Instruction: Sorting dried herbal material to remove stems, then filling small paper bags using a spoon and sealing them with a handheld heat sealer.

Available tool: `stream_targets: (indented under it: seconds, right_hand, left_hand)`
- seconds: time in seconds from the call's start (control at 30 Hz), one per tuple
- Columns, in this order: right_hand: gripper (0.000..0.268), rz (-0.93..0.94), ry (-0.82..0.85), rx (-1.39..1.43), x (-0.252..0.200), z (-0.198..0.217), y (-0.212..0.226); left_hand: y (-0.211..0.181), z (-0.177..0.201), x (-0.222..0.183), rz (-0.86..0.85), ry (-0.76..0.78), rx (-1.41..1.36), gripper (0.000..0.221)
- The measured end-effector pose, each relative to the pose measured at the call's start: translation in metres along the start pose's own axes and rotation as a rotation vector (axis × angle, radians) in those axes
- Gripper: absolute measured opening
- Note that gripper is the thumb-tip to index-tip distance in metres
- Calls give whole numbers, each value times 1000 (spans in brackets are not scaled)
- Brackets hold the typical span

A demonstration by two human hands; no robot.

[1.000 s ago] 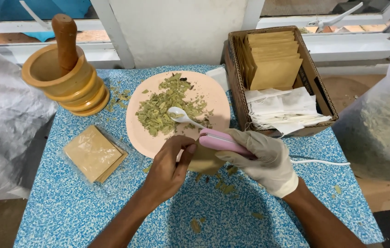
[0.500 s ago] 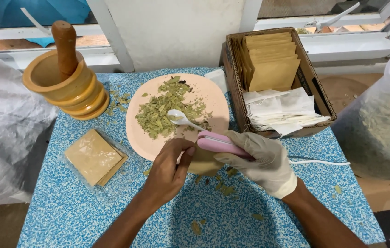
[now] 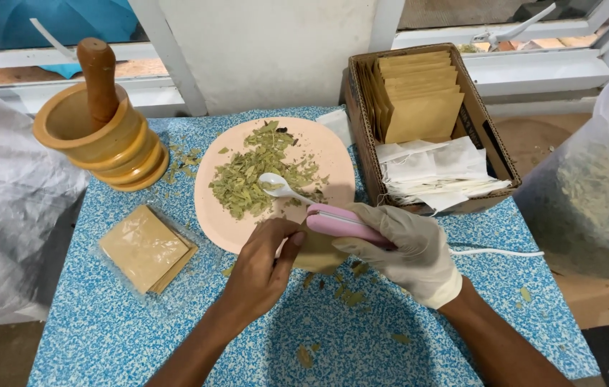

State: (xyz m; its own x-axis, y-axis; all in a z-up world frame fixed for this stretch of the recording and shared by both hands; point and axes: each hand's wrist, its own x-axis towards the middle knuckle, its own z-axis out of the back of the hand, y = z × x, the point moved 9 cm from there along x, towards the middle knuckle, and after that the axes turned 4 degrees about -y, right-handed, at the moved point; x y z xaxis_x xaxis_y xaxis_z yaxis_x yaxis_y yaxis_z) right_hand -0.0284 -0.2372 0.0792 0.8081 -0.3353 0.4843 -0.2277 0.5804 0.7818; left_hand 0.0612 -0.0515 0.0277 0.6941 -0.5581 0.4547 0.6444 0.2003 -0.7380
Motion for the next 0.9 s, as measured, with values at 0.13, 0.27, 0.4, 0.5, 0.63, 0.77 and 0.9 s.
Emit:
stream_targets:
  seconds: [0.13,0.27,0.4,0.5,0.63,0.77,0.9]
  right_hand:
    - [46,6,-2,-11,-1,0,3]
    - [47,26,1,-37,2,-1,6]
    - [46,36,6,-20,2,-3,10]
    - [46,65,-6,-40,0,-4,8]
    - [48,95,2,-75,-1,-1,-14]
    - [49,79,-13,-41,-3,-1,-16]
    - [50,111,-19,-58,0,0,-6]
  left_hand:
    - [2,-1,-1,-11,-4,12,19]
    - [-2,0,0,-39,-13,-1,18]
    - [3,-2,-1,-52,-21,1,19]
    - [1,-2,0,-59,-18,3,17]
    - [1,-2,-1,-45,-17,2,16]
    - [4,-3,-3,-68,-29,-1,14]
    - [3,-3,-3,-77,-33,3,15]
